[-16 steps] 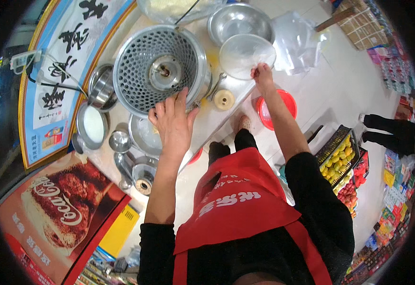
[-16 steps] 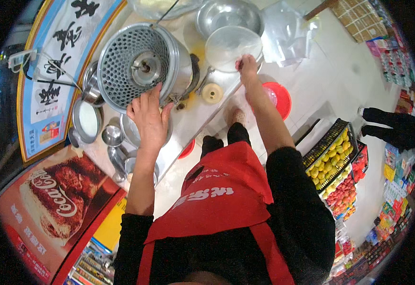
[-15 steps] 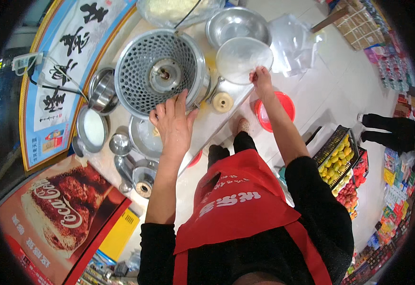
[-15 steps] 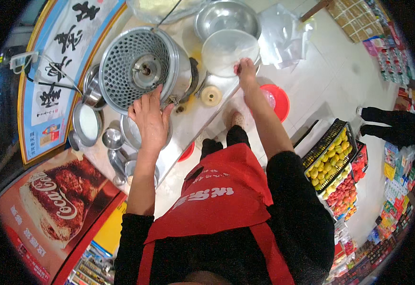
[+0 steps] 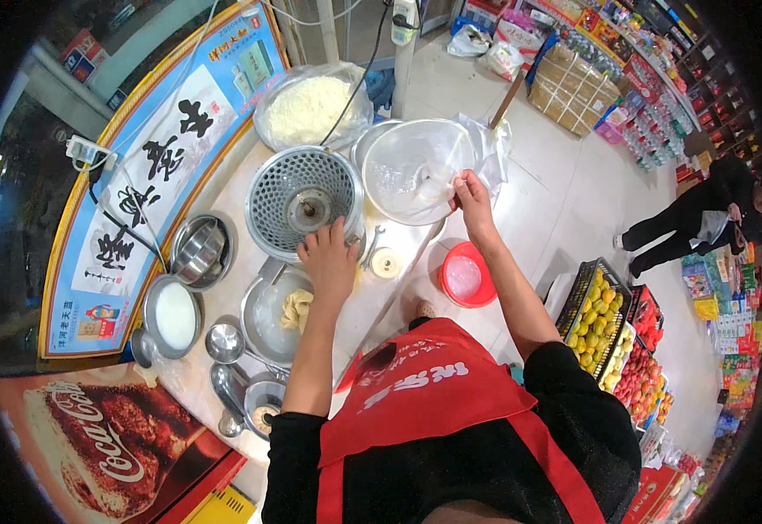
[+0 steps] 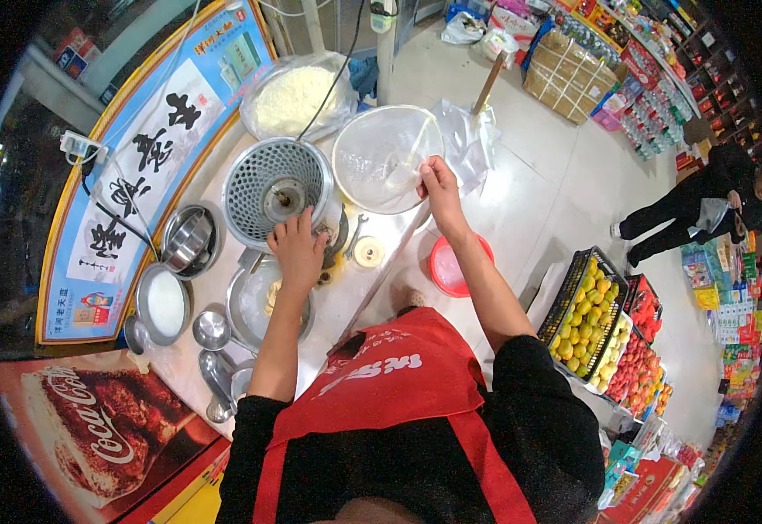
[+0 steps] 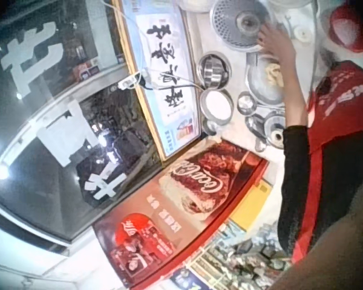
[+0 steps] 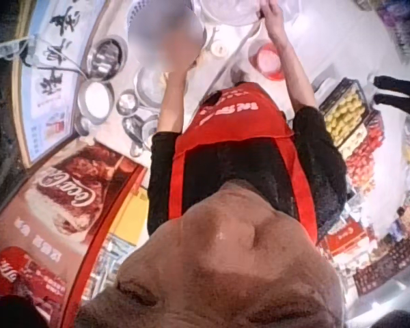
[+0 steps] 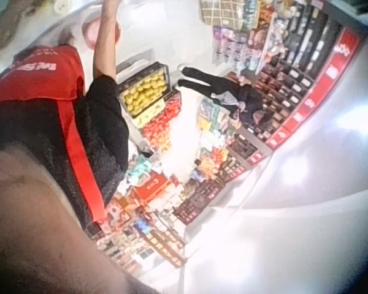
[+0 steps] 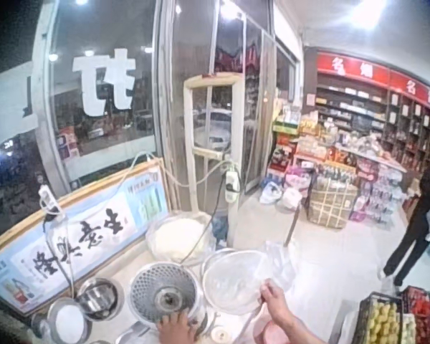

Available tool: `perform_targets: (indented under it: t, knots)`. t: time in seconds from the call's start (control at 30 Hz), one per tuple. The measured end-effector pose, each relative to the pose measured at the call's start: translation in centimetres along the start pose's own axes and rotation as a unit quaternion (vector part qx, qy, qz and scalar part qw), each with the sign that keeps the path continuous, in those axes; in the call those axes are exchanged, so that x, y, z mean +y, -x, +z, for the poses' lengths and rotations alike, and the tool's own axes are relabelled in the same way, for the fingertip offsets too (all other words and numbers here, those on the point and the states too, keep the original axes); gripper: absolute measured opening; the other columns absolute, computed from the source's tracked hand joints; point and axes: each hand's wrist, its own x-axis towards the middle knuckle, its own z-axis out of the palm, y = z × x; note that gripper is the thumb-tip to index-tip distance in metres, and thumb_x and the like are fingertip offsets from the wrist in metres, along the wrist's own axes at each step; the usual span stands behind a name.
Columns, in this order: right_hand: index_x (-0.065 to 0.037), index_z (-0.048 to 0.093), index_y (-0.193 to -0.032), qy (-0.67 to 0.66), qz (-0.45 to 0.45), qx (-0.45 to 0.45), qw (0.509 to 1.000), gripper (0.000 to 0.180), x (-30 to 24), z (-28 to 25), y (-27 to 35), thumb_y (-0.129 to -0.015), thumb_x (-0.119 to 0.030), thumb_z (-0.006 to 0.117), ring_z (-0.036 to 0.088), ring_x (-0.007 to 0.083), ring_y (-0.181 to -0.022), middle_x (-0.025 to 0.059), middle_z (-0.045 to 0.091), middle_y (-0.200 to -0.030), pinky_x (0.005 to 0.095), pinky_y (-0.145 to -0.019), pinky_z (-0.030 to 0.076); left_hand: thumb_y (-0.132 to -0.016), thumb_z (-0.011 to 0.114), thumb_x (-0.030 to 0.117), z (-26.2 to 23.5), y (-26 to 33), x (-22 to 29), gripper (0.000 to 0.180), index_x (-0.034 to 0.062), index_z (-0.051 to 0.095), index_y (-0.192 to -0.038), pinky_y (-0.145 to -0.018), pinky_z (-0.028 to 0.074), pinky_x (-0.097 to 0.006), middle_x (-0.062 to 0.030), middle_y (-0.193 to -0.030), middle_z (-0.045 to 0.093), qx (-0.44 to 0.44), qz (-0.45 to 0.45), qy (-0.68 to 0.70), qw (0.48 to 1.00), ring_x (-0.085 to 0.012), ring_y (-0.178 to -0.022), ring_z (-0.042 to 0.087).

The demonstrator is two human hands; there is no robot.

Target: The person assembles a food processor by placing a dough-like mass into the bowl, attaching the perforated drum, securing the lid, and inserting the central spindle. They then remove the drum and wipe the interior of the bowl with a cloth.

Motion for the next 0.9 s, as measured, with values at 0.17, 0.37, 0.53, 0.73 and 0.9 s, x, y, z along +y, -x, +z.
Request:
perform_targets:
  t: [0.17, 0.37, 0.53, 0.73, 0.9]
  knots:
    - [-0.009, 0.053, -0.093, 0.045, -0.078, -0.001, 0.996, 0.016, -3.4, 0.7, 1.0, -0.102, -0.022, 0.050, 0.043, 0.0060, -0.062, -0.0039, 0.046, -0.072, 0.0209, -0.059, 0.037, -0.080, 0.071, 0.031, 0.5, 0.3, -0.7, 0.062, 0.0126, 0.050, -0.135, -0.098, 0.030, -0.050, -0.0077, -0.115, 0.054, 0.021, 0.014, 0.011, 1.000, -0.0295, -0.109, 0.047]
    - [-0.007, 0.053, -0.095, 0.113, -0.131, -0.055, 0.983, 0.015, -7.8, 3.0, -0.3, -0.102, -0.020, 0.049, 0.040, 0.0037, -0.063, -0.0053, 0.045, -0.074, 0.0195, -0.056, 0.033, -0.081, 0.071, 0.034, 0.4, 0.4, -1.1, 0.062, 0.0099, 0.051, -0.135, -0.096, 0.031, -0.051, -0.0120, -0.117, 0.056, 0.024, -0.006, 0.068, 0.997, -0.0314, -0.110, 0.048]
    - [-0.007, 0.054, -0.098, 0.161, -0.142, -0.144, 0.966, 0.012, -9.8, 5.8, -2.4, -0.101, -0.018, 0.049, 0.039, 0.0048, -0.065, -0.0058, 0.042, -0.074, 0.0209, -0.058, 0.034, -0.084, 0.070, 0.042, -0.9, -0.7, -1.3, 0.070, 0.0066, 0.046, -0.139, -0.100, 0.032, -0.046, -0.0132, -0.116, 0.061, 0.032, -0.104, 0.295, 0.949, -0.0323, -0.110, 0.055]
    - [-0.006, 0.056, -0.102, 0.222, -0.127, -0.250, 0.934, 0.010, -7.7, 10.0, -4.1, -0.099, -0.014, 0.052, 0.046, 0.0070, -0.067, -0.0030, 0.049, -0.074, 0.0234, -0.062, 0.041, -0.090, 0.066, 0.005, -1.9, -2.9, -3.1, 0.038, 0.0030, 0.055, -0.126, -0.080, 0.047, -0.022, -0.0008, -0.105, 0.063, 0.155, -0.231, 0.688, 0.670, -0.0067, -0.091, 0.057]
    - [-0.005, 0.058, -0.119, 0.191, -0.170, -0.280, 0.925, 0.027, -3.2, 14.6, -2.6, -0.093, -0.010, 0.057, 0.059, 0.0188, -0.082, 0.0096, 0.061, -0.091, 0.0309, -0.078, 0.048, -0.090, 0.064, 0.008, -1.9, -2.4, -5.1, 0.024, 0.0020, 0.065, -0.114, -0.076, 0.045, -0.020, -0.0003, -0.099, 0.065, 0.235, -0.281, 0.624, 0.690, -0.0051, -0.086, 0.055]
